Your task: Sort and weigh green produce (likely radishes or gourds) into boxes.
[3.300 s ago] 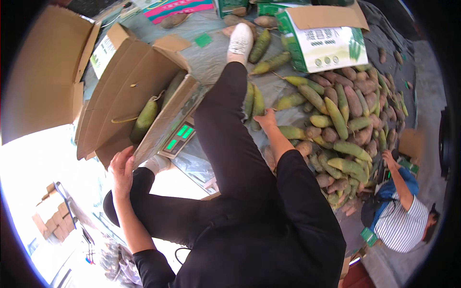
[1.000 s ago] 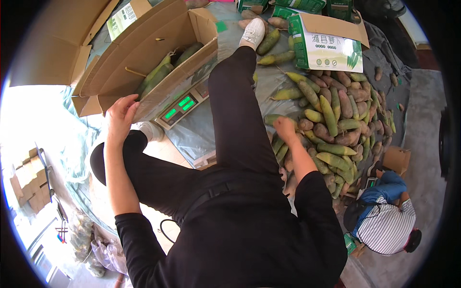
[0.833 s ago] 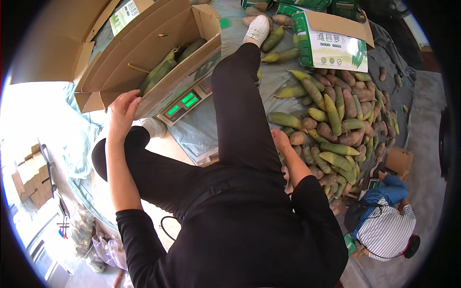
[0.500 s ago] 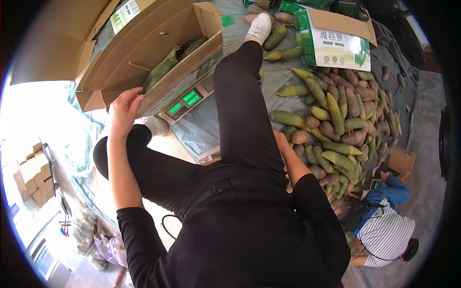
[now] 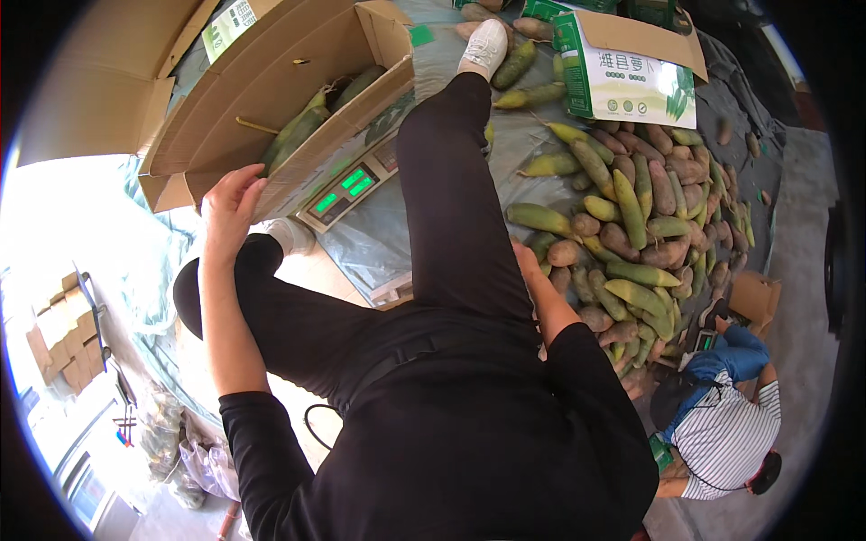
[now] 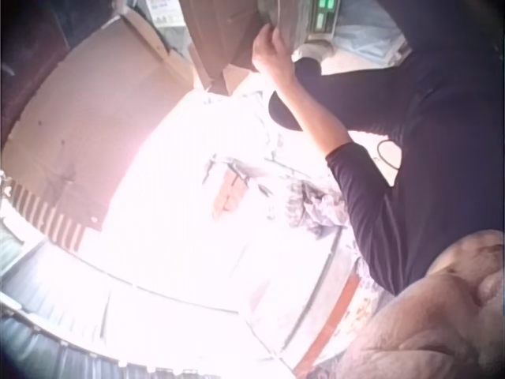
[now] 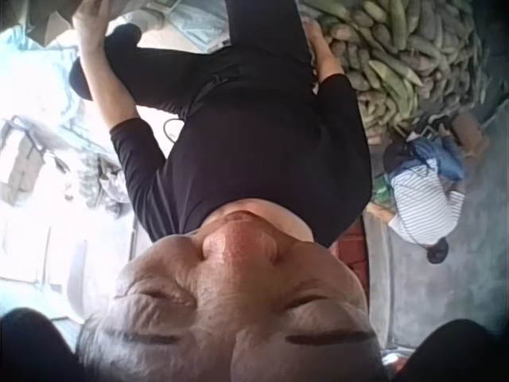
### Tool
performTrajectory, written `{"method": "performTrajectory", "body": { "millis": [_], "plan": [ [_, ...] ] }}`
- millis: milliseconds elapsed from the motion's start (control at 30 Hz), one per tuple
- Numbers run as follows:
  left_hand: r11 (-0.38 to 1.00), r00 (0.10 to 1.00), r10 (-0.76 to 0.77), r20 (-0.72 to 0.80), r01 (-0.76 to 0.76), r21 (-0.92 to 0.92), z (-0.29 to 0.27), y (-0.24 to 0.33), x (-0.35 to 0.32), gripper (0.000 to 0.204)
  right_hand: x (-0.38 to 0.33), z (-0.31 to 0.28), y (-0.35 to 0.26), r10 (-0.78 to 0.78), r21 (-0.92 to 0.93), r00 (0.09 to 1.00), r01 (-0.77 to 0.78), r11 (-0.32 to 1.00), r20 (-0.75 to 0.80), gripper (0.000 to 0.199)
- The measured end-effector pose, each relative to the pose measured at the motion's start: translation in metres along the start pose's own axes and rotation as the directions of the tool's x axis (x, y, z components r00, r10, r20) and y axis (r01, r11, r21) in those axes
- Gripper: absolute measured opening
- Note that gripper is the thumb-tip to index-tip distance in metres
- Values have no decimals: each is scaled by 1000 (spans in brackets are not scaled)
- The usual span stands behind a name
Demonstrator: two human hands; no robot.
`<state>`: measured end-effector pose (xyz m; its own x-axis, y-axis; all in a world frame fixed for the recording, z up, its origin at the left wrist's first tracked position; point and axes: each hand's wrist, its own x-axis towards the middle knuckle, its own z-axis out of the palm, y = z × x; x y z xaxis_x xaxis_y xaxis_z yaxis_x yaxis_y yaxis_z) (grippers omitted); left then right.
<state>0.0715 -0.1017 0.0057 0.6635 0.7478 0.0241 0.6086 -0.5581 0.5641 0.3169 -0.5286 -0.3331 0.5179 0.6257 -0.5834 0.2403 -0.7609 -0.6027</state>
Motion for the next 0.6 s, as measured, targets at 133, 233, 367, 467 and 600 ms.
{"method": "performTrajectory", "body": {
  "millis": [133, 233, 367, 467, 600],
  "plan": [
    [1000, 1000, 20, 1, -20, 21, -4, 3, 1, 21, -3, -7, -6, 84, 44, 996, -83, 996, -23, 15],
    [998, 997, 64, 38, -64, -15, 14, 9, 16, 21, 0, 1, 49, 226, 526, 974, -194, 828, 3, 17],
    [999, 999, 48, 21, -48, -2, 6, 5, 8, 21, -5, -5, 10, 215, 302, 977, -201, 932, -12, 19],
    [999, 999, 45, 22, -45, 0, 6, 5, 7, 21, -10, -14, -5, 172, 208, 985, -163, 964, -25, 19],
    [999, 998, 48, 28, -48, -4, 7, 5, 7, 21, -14, -20, -13, 136, 90, 990, -133, 987, -27, 19]
  ]
}}
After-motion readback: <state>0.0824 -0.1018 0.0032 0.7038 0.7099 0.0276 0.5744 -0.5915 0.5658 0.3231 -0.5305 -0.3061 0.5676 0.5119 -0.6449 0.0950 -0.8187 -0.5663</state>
